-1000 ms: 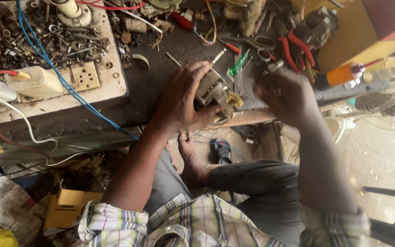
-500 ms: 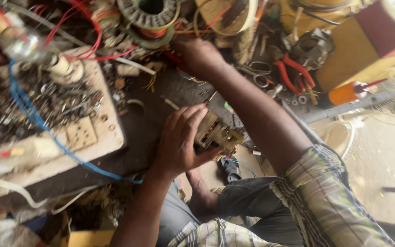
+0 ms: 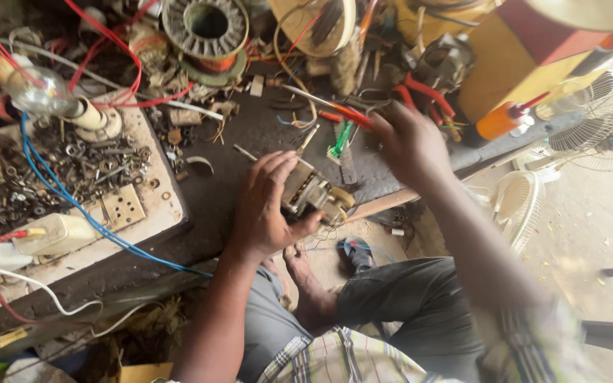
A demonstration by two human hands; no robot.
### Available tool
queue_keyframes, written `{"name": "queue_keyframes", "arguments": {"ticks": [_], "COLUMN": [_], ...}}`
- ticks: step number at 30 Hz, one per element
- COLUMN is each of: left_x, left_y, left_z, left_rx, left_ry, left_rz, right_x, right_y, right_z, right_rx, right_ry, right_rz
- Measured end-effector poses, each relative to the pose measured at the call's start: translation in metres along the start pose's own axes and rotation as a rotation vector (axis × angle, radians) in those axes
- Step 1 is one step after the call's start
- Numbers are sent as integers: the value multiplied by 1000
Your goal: The person is repairing a small electric motor on a cluttered workbench. They use a screwdriver to adjust internal components and a hammer to tap the motor housing, while manipulating wires and the motor shaft.
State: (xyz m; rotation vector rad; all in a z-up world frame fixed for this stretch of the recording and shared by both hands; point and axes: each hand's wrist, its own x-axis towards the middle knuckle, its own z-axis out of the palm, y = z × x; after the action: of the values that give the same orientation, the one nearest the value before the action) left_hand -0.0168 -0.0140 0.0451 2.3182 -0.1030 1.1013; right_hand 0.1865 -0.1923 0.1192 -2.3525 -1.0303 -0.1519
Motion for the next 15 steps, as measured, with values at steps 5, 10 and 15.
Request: {"name": "queue_keyframes", "arguments": {"ticks": [5, 10, 15], "left_x": [5, 18, 40], "left_y": [17, 39, 56], "left_z": [-2, 6, 27], "left_rx": [163, 424, 554], "left_ry": [-65, -145, -187], "left_rz": [-76, -190, -341], "right_x": [-177, -255, -231], "right_y": [55, 67, 52], "right_z": [-3, 10, -10], "right_rx": [965, 719, 327], "right_ry": [10, 9, 265], "right_rz": [451, 375, -57]}}
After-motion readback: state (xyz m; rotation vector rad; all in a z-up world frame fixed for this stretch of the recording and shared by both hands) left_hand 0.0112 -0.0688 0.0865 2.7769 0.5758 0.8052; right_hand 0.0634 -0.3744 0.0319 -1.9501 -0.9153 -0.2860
